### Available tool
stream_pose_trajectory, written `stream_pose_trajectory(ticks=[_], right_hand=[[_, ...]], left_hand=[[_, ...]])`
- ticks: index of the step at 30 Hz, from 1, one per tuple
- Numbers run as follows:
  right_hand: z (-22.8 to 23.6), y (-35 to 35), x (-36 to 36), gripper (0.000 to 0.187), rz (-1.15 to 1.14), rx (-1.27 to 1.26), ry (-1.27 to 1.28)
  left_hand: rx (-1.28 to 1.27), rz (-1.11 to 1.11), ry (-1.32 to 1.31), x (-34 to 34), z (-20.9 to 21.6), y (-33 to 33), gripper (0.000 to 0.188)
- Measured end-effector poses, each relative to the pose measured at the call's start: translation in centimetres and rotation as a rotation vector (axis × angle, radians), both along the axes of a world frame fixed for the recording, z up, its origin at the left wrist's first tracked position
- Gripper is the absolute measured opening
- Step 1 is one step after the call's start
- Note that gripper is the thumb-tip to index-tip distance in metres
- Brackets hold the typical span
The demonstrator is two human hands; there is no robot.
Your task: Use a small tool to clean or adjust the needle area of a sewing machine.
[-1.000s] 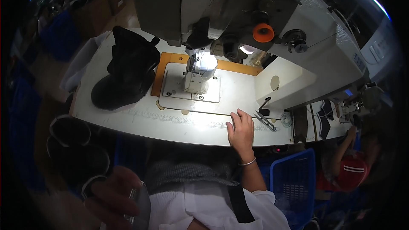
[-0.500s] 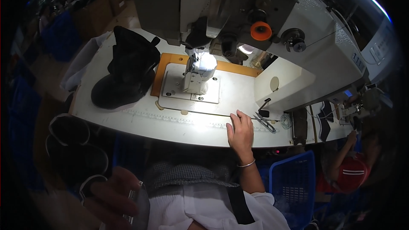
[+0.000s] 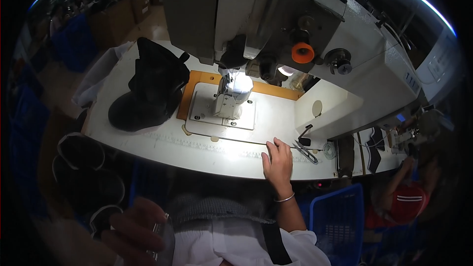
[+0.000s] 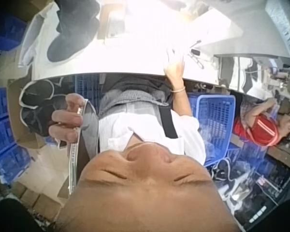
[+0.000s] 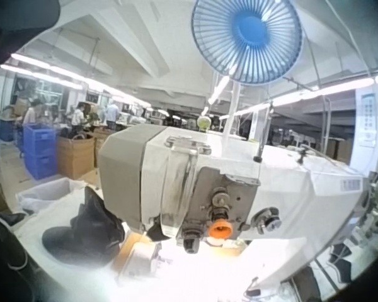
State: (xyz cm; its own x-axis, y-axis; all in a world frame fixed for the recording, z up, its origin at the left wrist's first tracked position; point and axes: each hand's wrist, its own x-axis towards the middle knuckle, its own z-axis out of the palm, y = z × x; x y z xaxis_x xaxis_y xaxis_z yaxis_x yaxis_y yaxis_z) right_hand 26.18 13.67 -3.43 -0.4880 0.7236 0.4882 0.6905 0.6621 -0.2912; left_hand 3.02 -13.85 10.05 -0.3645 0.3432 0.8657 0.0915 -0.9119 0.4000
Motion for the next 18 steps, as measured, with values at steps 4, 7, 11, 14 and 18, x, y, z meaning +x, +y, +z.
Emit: stream_pose_trajectory(ticks=[4,7,11,14,18], right_hand=[[0.1,-0.1,0.0,0.038,-0.002,0.0,-0.01],[0.0,0.0,0.0,0.038,-0.001,-0.001,-0.011],[0.1,-0.1,-0.1,0.038,-0.006,0.006,-0.01],[0.0,-0.1,0.0,0.038,-0.014,-0.001,-0.011],[-0.1,0.0,-0.1,0.038,-0.009,0.002,-0.01]], left_hand=[[0.011,0.01,-0.005,-0.5,-0.1,0.4,0.021],[0.015,0.023,-0.009,0.0,-0.5,0.1,0.022],[0.017,0.04,-0.015,-0.1,0.1,1.2,0.022],[-0.02,0.055,-0.022,0.6,1.3,1.4,0.021],[-0.163,0.114,-0.036,3.3,5.0,2.1,0.057]])
